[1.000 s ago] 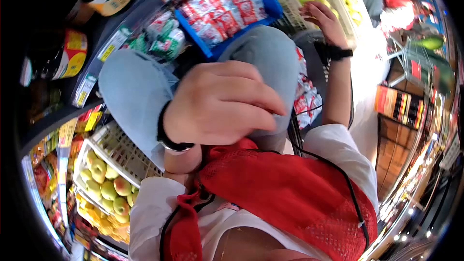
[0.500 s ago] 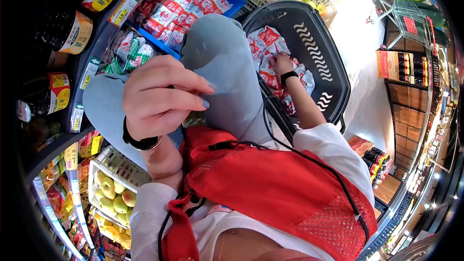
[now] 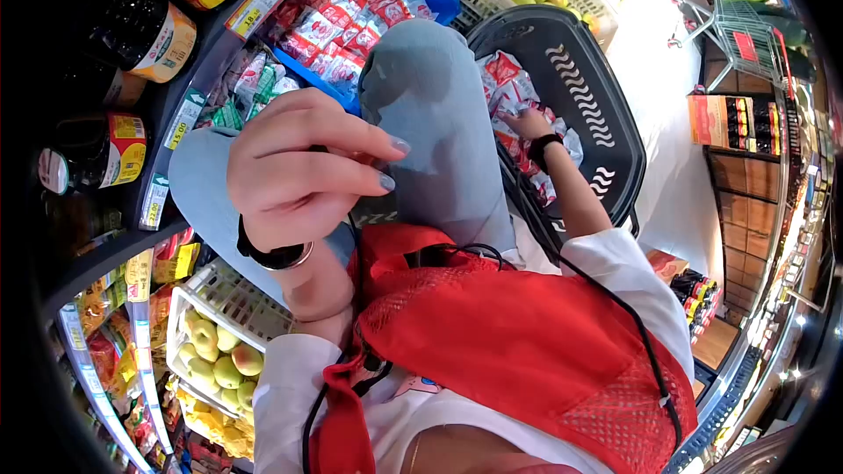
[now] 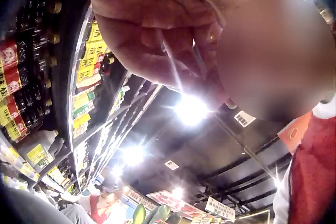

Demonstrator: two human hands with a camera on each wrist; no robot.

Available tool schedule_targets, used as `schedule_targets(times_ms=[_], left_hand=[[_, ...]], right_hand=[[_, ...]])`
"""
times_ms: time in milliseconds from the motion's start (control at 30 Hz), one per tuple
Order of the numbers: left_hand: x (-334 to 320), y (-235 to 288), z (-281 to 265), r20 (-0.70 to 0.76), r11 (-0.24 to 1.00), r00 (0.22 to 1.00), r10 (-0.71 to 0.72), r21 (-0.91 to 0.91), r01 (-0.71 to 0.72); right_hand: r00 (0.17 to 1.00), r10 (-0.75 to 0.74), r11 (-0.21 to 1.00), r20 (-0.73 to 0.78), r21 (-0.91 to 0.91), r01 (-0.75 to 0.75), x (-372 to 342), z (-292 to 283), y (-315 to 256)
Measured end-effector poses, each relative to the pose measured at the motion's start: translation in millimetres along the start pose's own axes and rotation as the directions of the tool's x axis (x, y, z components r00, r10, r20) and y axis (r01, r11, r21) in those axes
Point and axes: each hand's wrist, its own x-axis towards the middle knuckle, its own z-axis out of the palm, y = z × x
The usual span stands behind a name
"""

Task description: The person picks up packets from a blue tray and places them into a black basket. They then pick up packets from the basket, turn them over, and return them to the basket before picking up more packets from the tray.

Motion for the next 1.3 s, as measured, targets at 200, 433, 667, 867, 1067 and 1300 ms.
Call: schedule_targets(times_ms=[200, 433, 667, 867, 1067, 1300], left_hand=[[-1, -3, 9, -0.070, 0.990, 0.987, -0.141, 0.001, 0.142], [3, -20, 57, -0.254, 0.751, 0.734, -0.630, -0.441, 0.491], [4, -2, 81, -0.308, 0.576, 0.571, -0.761, -0.725, 0.377], [-7, -22, 55, -0.560, 0.795, 0.574, -0.598, -0.322, 0.514], [-4, -30, 57, -0.411, 0.765, 0.655, -0.635, -0.217, 0.606], [-8, -41, 48, -0.405, 0.786, 0.741, -0.535, 0.083, 0.613]], right_hand=[[0.984, 0.139, 0.635, -0.116, 0.773, 0.001, -62, -65, -37], [0.888, -0.114, -0.435, -0.446, 0.826, 0.359, -160, -174, -141], [0.685, -0.542, -0.106, -0.486, 0.849, 0.519, -177, -144, -204], [0.787, -0.489, 0.041, -0.376, 0.891, 0.452, -177, -132, -248], [0.817, -0.559, 0.025, -0.146, 0.981, 0.192, -139, -160, -249], [0.873, -0.482, 0.245, -0.070, 0.946, 0.211, 26, -182, -265]])
